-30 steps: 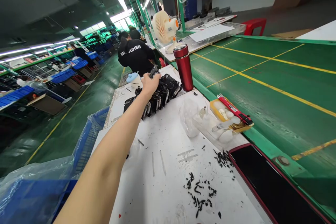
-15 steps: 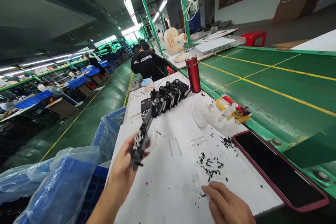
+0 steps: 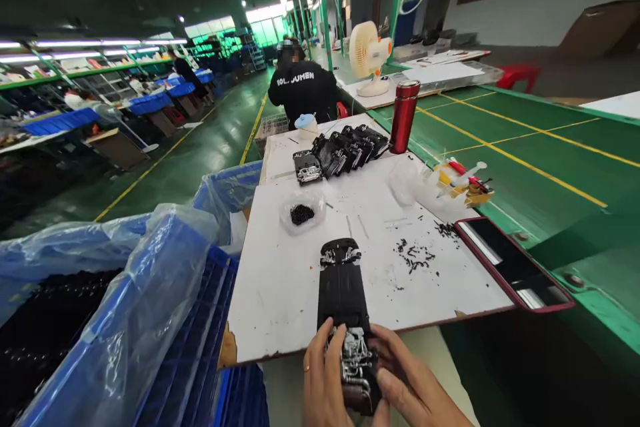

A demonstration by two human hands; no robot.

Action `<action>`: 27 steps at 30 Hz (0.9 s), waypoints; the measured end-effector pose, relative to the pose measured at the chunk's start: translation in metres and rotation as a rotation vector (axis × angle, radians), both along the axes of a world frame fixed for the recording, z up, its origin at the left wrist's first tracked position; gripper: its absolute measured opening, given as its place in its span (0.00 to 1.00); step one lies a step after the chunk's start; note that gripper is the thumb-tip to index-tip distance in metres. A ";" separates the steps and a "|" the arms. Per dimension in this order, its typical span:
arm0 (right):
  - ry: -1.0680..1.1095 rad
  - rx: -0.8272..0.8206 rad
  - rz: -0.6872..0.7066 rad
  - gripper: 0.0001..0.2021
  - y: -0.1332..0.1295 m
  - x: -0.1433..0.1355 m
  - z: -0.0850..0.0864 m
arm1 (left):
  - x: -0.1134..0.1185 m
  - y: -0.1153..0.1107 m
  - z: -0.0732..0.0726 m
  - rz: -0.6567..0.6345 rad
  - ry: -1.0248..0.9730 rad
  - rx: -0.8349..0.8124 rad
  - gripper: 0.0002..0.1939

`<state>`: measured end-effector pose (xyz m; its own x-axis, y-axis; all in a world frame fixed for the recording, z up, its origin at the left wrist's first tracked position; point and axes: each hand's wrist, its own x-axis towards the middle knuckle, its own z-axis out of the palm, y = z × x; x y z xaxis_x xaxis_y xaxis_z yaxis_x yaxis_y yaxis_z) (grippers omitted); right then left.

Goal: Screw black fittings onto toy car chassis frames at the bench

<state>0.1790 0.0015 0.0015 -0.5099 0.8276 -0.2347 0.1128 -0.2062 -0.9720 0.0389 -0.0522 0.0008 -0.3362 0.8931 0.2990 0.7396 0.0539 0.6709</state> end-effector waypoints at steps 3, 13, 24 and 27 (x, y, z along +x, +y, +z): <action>0.113 -0.159 -0.031 0.31 -0.008 -0.006 -0.011 | 0.006 -0.009 -0.006 -0.016 -0.036 -0.028 0.33; 0.124 -0.092 -0.182 0.25 0.005 0.008 -0.012 | -0.010 -0.025 0.010 0.139 -1.269 -0.076 0.21; -0.476 0.685 -0.127 0.20 0.002 0.015 0.051 | -0.004 -0.008 0.014 -0.199 -1.688 -0.272 0.34; -0.579 0.724 -0.037 0.20 0.000 0.004 0.063 | 0.005 -0.001 0.016 -0.242 -1.803 -0.221 0.29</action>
